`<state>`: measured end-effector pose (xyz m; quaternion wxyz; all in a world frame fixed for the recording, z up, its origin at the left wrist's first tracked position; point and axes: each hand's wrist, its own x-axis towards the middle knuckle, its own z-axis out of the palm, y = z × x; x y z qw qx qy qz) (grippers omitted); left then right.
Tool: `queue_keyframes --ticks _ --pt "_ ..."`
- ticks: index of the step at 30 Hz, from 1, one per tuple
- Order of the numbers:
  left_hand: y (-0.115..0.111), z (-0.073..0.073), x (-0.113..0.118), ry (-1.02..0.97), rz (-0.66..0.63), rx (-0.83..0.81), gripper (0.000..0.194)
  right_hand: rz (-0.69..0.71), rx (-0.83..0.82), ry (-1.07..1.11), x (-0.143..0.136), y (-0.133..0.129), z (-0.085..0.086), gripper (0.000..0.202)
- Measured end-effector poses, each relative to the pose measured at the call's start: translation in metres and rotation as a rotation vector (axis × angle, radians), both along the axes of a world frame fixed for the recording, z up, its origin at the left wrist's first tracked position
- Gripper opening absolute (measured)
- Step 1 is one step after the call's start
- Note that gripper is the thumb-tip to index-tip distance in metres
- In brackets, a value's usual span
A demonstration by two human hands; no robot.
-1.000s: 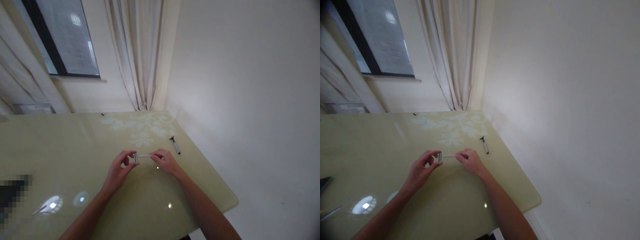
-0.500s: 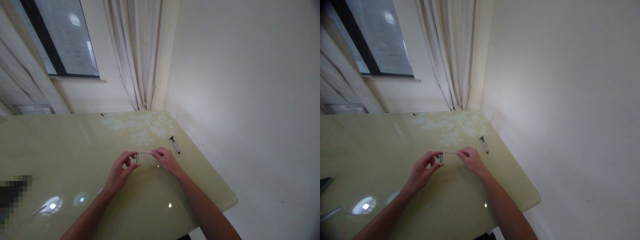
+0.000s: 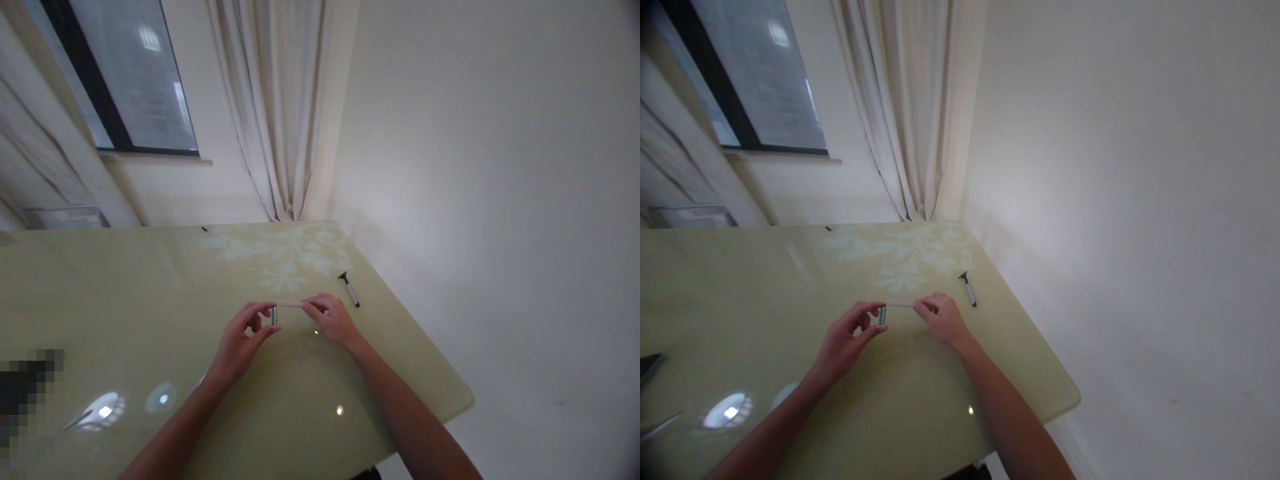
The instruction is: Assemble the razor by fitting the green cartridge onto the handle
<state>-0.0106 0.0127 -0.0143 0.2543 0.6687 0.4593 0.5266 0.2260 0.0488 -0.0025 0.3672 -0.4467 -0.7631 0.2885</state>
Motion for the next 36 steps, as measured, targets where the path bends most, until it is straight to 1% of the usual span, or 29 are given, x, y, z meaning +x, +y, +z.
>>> queue_keyframes --ticks 3,7,11,15,19,22,23,26,27,30,34,36 --pt "0.0000 -0.0002 0.0003 0.000 0.002 -0.003 0.030 0.047 -0.009 0.004 0.0000 -0.0001 -0.0001 0.040" --pt "0.0003 0.0006 0.0000 0.002 0.006 -0.012 0.030 0.004 0.001 -0.004 0.0000 -0.0001 -0.0007 0.040" --pt "0.0009 0.0010 -0.0006 0.003 0.014 -0.018 0.032 0.059 -0.027 -0.003 -0.0003 -0.0006 -0.0013 0.035" --pt "0.0015 -0.0010 -0.0004 -0.015 0.010 -0.021 0.030 0.023 -0.008 0.002 -0.0001 -0.0007 -0.0016 0.032" --pt "0.0025 -0.0030 -0.0015 -0.011 0.027 -0.024 0.032 0.112 -0.028 -0.006 -0.0006 -0.0003 -0.0027 0.030" --pt "0.0034 -0.0032 -0.0029 -0.013 0.037 -0.024 0.032 0.053 -0.025 -0.030 -0.0008 0.0003 -0.0032 0.031" --pt "0.0036 -0.0030 -0.0032 -0.014 0.035 -0.026 0.032 0.053 -0.029 -0.024 -0.0009 0.0004 -0.0033 0.032" --pt "0.0041 -0.0019 -0.0037 -0.013 0.039 -0.028 0.032 0.114 -0.049 -0.010 -0.0010 0.0003 -0.0028 0.032" --pt "0.0042 -0.0015 -0.0038 -0.014 0.043 -0.027 0.032 0.113 -0.050 -0.021 -0.0010 0.0003 -0.0025 0.033" --pt "0.0047 -0.0008 -0.0042 -0.023 0.046 -0.021 0.032 0.037 -0.040 -0.030 -0.0006 0.0004 -0.0027 0.035" --pt "0.0052 -0.0016 -0.0048 -0.010 0.042 -0.010 0.033 0.093 -0.071 0.009 -0.0005 0.0013 -0.0055 0.033" --pt "0.0052 -0.0022 -0.0048 -0.008 0.044 -0.008 0.032 0.057 -0.070 -0.015 -0.0002 0.0021 -0.0064 0.030"
